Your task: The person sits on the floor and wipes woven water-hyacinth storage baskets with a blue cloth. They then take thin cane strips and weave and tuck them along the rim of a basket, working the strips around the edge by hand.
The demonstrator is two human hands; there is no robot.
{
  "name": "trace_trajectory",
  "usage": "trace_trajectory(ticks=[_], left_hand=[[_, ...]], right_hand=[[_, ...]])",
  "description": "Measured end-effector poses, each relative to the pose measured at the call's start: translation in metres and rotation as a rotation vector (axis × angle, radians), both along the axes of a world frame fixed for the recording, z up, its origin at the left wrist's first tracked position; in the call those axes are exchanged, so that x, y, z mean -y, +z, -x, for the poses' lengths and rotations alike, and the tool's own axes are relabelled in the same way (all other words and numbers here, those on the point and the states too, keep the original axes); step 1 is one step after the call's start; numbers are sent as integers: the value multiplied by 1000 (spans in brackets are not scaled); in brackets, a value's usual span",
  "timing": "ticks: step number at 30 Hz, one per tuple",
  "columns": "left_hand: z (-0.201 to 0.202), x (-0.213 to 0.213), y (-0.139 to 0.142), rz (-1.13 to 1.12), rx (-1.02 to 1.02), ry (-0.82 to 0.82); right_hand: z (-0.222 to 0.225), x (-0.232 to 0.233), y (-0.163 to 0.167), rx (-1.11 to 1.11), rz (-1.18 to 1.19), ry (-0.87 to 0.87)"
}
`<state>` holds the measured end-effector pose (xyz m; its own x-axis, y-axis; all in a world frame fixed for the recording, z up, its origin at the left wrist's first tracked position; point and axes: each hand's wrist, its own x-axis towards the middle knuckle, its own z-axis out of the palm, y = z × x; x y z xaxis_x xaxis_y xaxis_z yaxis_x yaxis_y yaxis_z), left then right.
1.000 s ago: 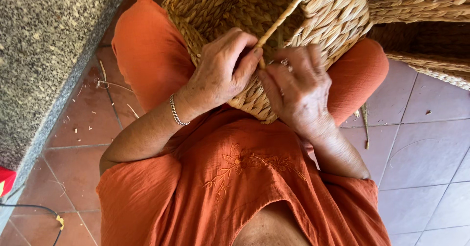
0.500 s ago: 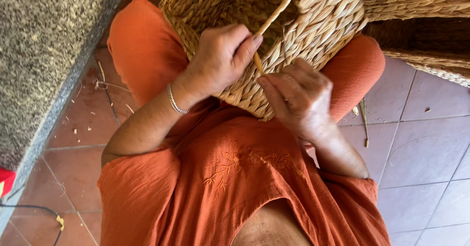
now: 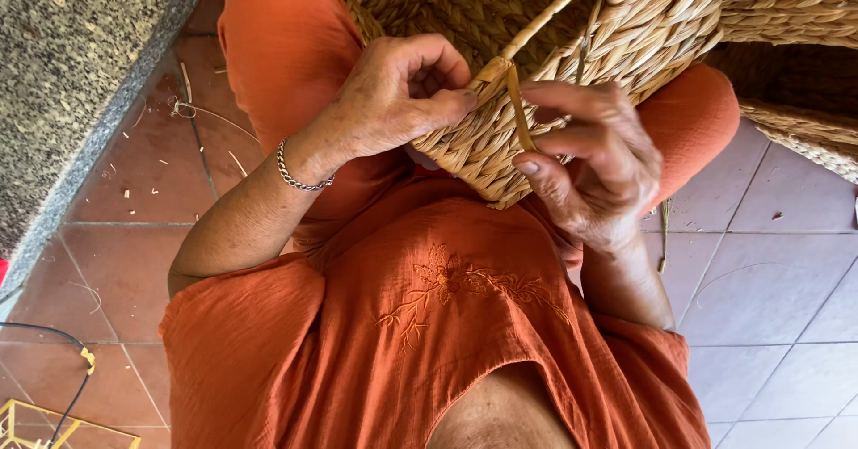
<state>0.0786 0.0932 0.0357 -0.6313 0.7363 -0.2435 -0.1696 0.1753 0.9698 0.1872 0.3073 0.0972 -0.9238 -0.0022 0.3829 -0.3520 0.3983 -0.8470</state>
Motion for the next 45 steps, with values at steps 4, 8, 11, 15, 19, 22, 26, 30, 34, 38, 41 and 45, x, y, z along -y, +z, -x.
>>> trace_trajectory(ticks=[4, 8, 11, 15, 19, 22, 26, 30, 34, 38, 41, 45], left_hand=[[0, -1, 7, 13, -134, 16], [1, 1, 4, -55, -5, 8], [0, 3, -2, -68, 61, 35], [1, -1, -10, -87, 80, -14], [5, -8, -17, -33, 63, -84], [7, -7, -18, -60, 21, -88], [11, -2, -14, -123, 48, -108], [16, 3, -9, -118, 134, -146], [17, 5, -6, -114, 187, -149], [15, 2, -8, -162, 212, -132], [12, -4, -10, -115, 233, -87], [7, -10, -13, -195, 209, -28]], right_hand=[[1, 5, -11, 145, 153, 68], [-2, 8, -14, 152, 48, 50], [-1, 12, -13, 58, -125, 68], [3, 17, -14, 25, -202, 3], [3, 20, -15, 49, -126, -19], [1, 21, -14, 60, -186, -39], [-2, 23, -13, 102, -214, -49], [-3, 22, -16, 108, -165, -93], [-5, 20, -22, 133, -89, -103], [-8, 18, -28, 133, -13, -123], [-10, 17, -32, 138, 95, -141], [-11, 18, -36, 71, -35, -207]])
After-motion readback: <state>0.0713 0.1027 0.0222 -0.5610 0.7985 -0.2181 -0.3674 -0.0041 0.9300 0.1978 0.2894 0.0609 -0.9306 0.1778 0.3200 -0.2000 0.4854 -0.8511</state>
